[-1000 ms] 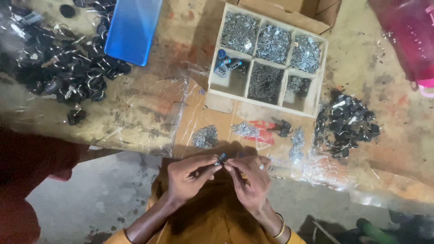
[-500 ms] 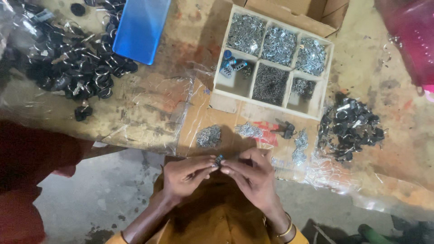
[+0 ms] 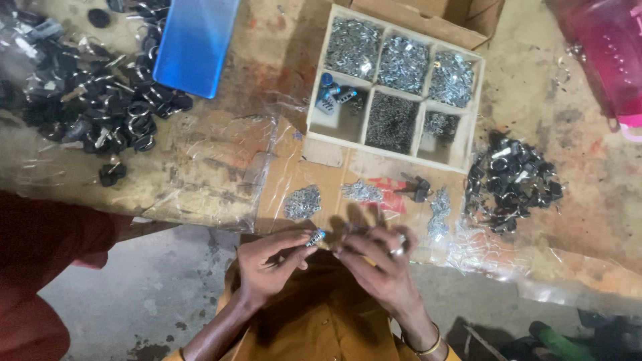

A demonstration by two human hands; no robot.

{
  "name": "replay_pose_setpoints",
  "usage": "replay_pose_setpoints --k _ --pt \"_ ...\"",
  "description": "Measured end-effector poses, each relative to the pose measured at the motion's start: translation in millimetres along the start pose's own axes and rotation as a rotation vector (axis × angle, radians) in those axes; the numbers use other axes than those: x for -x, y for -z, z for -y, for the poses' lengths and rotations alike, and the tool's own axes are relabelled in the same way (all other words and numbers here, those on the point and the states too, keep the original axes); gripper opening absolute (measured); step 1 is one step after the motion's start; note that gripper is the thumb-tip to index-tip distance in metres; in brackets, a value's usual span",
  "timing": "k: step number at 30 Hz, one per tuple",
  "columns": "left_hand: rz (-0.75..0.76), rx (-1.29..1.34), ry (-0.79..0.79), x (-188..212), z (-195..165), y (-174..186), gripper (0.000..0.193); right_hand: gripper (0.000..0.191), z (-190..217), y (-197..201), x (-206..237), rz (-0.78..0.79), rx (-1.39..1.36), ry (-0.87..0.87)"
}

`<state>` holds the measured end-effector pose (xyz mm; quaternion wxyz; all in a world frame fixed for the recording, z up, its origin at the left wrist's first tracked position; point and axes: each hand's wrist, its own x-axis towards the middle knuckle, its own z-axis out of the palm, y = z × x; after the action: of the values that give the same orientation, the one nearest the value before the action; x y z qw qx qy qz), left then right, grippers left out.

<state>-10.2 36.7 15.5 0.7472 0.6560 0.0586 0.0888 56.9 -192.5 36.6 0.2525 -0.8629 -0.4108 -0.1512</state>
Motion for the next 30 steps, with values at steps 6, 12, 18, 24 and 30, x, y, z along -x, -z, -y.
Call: replay_pose_setpoints --k 6,12,18,24,30 --pt "0.056 0.008 0.037 -3 3 -13 0.027 0.019 -5 -5 24 -0.006 -0.268 -0.145" --pt "0.083 -0.037 0.027 -8 -5 -28 0.026 0.018 -13 3 19 -0.267 -0.046 -0.351" --pt "0.081 -0.1 0.065 -10 -9 -32 0.026 0.017 12 15 -3 -0.167 -0.469 -0.564" --pt "0.093 -0.207 -0.004 -10 -9 -31 0.026 0.027 28 13 -18 -0.091 -0.379 -0.422" --pt "0.125 -0.41 -0.196 -8 -6 -24 0.028 0.045 29 7 -10 -0.067 -0.626 -0.673"
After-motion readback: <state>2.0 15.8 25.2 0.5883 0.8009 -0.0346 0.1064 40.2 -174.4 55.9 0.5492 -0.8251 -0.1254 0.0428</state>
